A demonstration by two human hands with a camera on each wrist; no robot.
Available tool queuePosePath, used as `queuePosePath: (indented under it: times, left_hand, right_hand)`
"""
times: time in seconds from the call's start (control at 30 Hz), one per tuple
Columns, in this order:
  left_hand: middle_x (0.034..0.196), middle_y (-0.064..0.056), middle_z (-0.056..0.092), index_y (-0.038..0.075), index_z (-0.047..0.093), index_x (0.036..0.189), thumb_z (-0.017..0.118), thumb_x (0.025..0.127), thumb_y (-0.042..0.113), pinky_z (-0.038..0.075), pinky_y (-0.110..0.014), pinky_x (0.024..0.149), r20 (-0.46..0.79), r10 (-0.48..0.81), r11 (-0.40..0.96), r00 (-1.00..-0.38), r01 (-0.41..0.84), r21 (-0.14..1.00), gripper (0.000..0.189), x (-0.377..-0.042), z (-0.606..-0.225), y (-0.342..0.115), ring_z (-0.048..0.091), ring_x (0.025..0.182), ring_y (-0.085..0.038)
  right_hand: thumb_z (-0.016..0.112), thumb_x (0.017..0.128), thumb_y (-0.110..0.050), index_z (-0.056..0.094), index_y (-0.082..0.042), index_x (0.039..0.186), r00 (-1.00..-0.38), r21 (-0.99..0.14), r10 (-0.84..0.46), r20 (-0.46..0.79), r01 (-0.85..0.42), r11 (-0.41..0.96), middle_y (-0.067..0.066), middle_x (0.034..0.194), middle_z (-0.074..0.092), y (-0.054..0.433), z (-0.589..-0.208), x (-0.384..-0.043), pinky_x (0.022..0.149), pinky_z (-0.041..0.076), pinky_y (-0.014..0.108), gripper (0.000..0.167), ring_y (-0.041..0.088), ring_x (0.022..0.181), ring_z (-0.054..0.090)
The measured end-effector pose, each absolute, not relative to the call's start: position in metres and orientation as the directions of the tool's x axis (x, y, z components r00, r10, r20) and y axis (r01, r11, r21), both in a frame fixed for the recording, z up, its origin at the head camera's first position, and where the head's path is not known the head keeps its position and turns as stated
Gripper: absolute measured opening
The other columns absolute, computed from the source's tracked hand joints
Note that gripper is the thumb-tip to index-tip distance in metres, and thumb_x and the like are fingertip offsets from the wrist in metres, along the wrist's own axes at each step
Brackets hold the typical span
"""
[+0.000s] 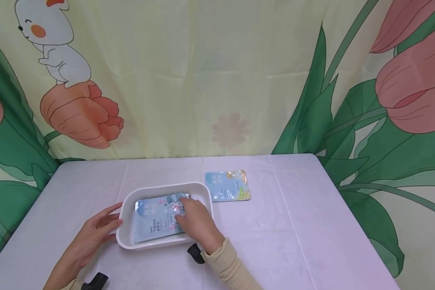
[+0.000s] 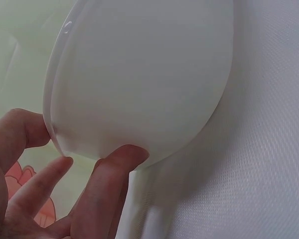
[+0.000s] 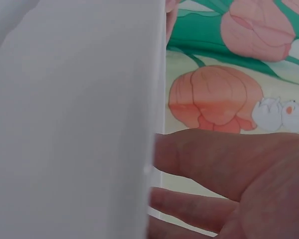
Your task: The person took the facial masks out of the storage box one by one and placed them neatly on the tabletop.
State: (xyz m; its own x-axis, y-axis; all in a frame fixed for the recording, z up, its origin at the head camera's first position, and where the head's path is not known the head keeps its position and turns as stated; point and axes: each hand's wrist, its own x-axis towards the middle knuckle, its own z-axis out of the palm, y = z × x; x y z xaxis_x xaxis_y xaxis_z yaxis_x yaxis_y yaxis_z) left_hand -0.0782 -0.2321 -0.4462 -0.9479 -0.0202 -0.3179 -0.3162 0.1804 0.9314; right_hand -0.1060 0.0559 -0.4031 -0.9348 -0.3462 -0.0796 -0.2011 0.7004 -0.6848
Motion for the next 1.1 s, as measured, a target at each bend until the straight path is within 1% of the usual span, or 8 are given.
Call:
queuePosePath:
  times: [0.07, 0.2, 0.3, 0.43, 0.6, 0.7, 0.83, 1.1]
  left_hand:
    - [0.143, -0.022, 0.051, 0.018, 0.04, 0.151, 0.069, 0.094, 0.029, 0.06, -0.033, 0.084, -0.314, -0.019, 0.182, -0.949, -0.312, 0.932, 0.065, -0.078, -0.446, -0.232, 0.067, 0.106, -0.013]
    - [0.142, -0.022, 0.051, 0.018, 0.04, 0.151, 0.069, 0.094, 0.03, 0.06, -0.033, 0.084, -0.316, -0.022, 0.186, -0.948, -0.315, 0.931, 0.065, -0.079, -0.447, -0.232, 0.067, 0.106, -0.014]
    - [0.142, -0.021, 0.051, 0.019, 0.04, 0.151, 0.07, 0.093, 0.03, 0.06, -0.034, 0.084, -0.322, -0.026, 0.186, -0.947, -0.321, 0.929, 0.066, -0.079, -0.448, -0.233, 0.066, 0.106, -0.015]
    - [0.143, -0.021, 0.051, 0.019, 0.04, 0.151, 0.07, 0.093, 0.03, 0.06, -0.034, 0.084, -0.325, -0.03, 0.188, -0.945, -0.325, 0.927, 0.066, -0.079, -0.448, -0.232, 0.066, 0.106, -0.015]
    - [0.142, -0.021, 0.052, 0.019, 0.04, 0.151, 0.069, 0.094, 0.031, 0.06, -0.033, 0.083, -0.329, -0.027, 0.189, -0.944, -0.328, 0.926, 0.066, -0.079, -0.445, -0.232, 0.066, 0.105, -0.014]
    - [0.141, -0.021, 0.052, 0.02, 0.04, 0.151, 0.069, 0.094, 0.031, 0.06, -0.033, 0.082, -0.329, -0.029, 0.193, -0.944, -0.329, 0.925, 0.066, -0.08, -0.445, -0.232, 0.067, 0.104, -0.012]
    - [0.142, -0.021, 0.052, 0.02, 0.04, 0.152, 0.069, 0.094, 0.033, 0.06, -0.032, 0.083, -0.329, -0.028, 0.204, -0.944, -0.328, 0.923, 0.066, -0.079, -0.444, -0.232, 0.066, 0.105, -0.013]
    - [0.144, -0.02, 0.05, 0.021, 0.039, 0.152, 0.069, 0.093, 0.036, 0.059, -0.032, 0.085, -0.338, -0.03, 0.214, -0.941, -0.337, 0.917, 0.068, -0.079, -0.445, -0.232, 0.066, 0.111, -0.018]
  right_hand:
    - [0.07, 0.092, -0.014, 0.055, 0.003, 0.135, -0.936, -0.679, -0.346, -0.073, -0.208, 0.704, 0.02, 0.133, 0.06, 0.056, -0.404, -0.106, 0.102, 0.05, 0.048, 0.048, 0.031, 0.118, 0.06]
    - [0.07, 0.091, -0.013, 0.053, 0.005, 0.136, -0.936, -0.673, -0.345, -0.069, -0.212, 0.709, 0.021, 0.129, 0.061, 0.057, -0.408, -0.108, 0.099, 0.051, 0.046, 0.051, 0.027, 0.11, 0.06]
    - [0.071, 0.091, -0.013, 0.052, 0.006, 0.137, -0.936, -0.658, -0.343, -0.074, -0.212, 0.722, 0.022, 0.129, 0.061, 0.057, -0.411, -0.109, 0.101, 0.05, 0.046, 0.053, 0.027, 0.111, 0.06]
    - [0.071, 0.09, -0.014, 0.051, 0.006, 0.137, -0.935, -0.666, -0.344, -0.085, -0.203, 0.717, 0.022, 0.129, 0.061, 0.057, -0.413, -0.11, 0.098, 0.052, 0.045, 0.054, 0.026, 0.108, 0.06]
    - [0.071, 0.091, -0.014, 0.052, 0.005, 0.136, -0.937, -0.673, -0.341, -0.073, -0.206, 0.71, 0.022, 0.132, 0.06, 0.057, -0.412, -0.11, 0.101, 0.05, 0.047, 0.052, 0.029, 0.115, 0.06]
    - [0.07, 0.091, -0.013, 0.052, 0.005, 0.135, -0.936, -0.692, -0.347, -0.061, -0.211, 0.691, 0.021, 0.129, 0.061, 0.057, -0.411, -0.11, 0.097, 0.052, 0.046, 0.05, 0.03, 0.113, 0.062]
    - [0.071, 0.09, -0.01, 0.05, 0.005, 0.135, -0.932, -0.733, -0.359, -0.054, -0.207, 0.648, 0.02, 0.12, 0.063, 0.057, -0.411, -0.112, 0.087, 0.057, 0.043, 0.051, 0.029, 0.103, 0.065]
    - [0.073, 0.088, -0.006, 0.045, 0.007, 0.134, -0.925, -0.794, -0.368, -0.093, -0.154, 0.589, 0.017, 0.113, 0.061, 0.055, -0.414, -0.116, 0.084, 0.057, 0.041, 0.056, 0.025, 0.097, 0.063]
